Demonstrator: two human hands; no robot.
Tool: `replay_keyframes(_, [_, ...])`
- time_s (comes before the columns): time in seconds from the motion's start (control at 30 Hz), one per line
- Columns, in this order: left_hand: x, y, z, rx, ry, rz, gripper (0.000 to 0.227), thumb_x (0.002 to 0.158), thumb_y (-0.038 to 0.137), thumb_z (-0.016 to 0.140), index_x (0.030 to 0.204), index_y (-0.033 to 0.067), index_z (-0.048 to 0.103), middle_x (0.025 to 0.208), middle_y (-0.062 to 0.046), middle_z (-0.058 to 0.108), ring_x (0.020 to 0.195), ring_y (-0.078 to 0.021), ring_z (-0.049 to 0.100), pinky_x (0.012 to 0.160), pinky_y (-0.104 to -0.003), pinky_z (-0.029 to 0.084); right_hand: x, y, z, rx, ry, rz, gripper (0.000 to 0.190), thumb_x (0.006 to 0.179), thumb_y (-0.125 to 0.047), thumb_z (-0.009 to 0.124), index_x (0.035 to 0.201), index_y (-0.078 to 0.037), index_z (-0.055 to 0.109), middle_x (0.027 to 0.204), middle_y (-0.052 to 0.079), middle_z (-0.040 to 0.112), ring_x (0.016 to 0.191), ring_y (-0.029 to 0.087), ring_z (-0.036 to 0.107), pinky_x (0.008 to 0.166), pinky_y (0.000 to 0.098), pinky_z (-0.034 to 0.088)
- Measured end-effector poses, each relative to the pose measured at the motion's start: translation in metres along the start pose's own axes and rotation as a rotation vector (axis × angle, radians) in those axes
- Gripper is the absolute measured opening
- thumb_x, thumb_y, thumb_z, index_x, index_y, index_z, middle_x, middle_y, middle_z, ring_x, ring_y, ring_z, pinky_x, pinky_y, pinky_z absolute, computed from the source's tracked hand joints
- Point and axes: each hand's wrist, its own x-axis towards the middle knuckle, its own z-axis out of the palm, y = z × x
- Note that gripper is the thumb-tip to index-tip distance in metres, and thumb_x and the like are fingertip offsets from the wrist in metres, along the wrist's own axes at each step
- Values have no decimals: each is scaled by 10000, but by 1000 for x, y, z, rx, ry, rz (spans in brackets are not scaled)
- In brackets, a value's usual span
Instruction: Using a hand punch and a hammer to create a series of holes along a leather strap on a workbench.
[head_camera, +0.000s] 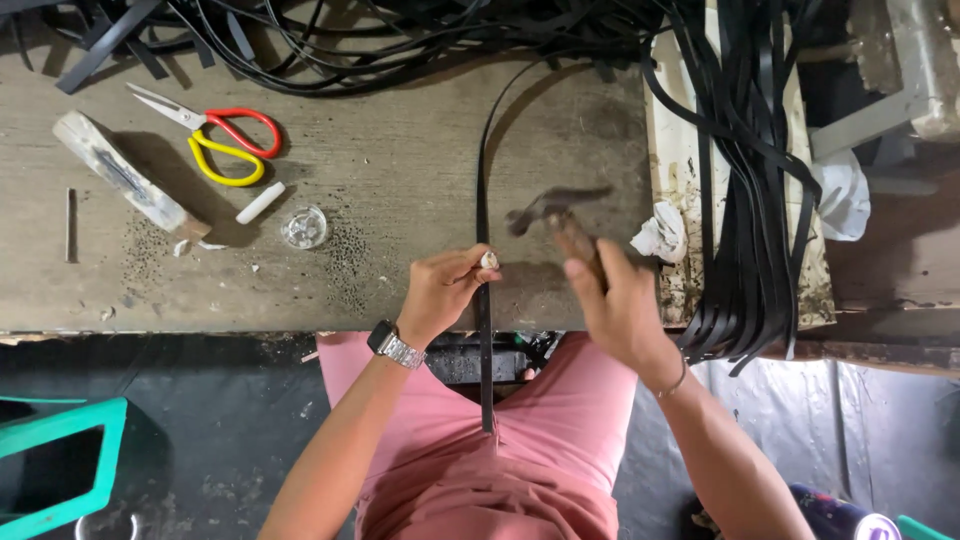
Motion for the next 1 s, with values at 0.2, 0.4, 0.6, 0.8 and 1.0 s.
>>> replay_keyframes(0.2, [-6, -8, -3, 102, 0, 64, 213, 855, 147, 846, 1024, 28, 793, 734, -128, 750, 671, -306, 743, 579, -311, 579, -10, -52, -5, -194, -26, -172, 367, 1016, -478, 562, 1117, -132, 631, 538, 148, 600, 532, 396, 693, 477, 430, 534])
replay_keyframes(0.4, [1, 3, -4, 121, -24, 55, 179, 864, 179, 832, 989, 55, 800, 708, -65, 754, 685, -252, 752, 606, -283, 592, -26, -25, -7, -334, 129, -203, 378, 1036, -490, 417, 1141, -184, 612, 614, 53, 613, 557, 293, 711, 530, 324, 567])
replay_keyframes(0.6, [-12, -24, 3, 141, -30, 88, 186, 843, 193, 852, 933, 45, 787, 706, -110, 739, 667, -312, 738, 573, -321, 581, -7, -57, -18, -140, -73, -134, 362, 1021, -447, 563, 1127, -105, 620, 571, 196, 619, 612, 420, 706, 587, 483, 567])
replay_keyframes(0.8, [2, 5, -2, 40, -31, -10, 214, 842, 179, 849, 1018, 70, 796, 752, -66, 775, 746, -232, 772, 661, -288, 602, 34, 22, 14, -452, 221, -75, 402, 1054, -383, 603, 1290, -61, 654, 901, 211, 725, 828, 403, 733, 677, 520, 565])
replay_keyframes(1.0, [1, 8, -4, 117, -55, -14, 201, 837, 159, 853, 1007, 70, 793, 747, -79, 770, 753, -246, 768, 652, -288, 602, 50, 58, 40, -696, 270, -165, 461, 921, -212, 690, 1339, -42, 595, 1120, 159, 609, 1020, 348, 592, 711, 492, 548])
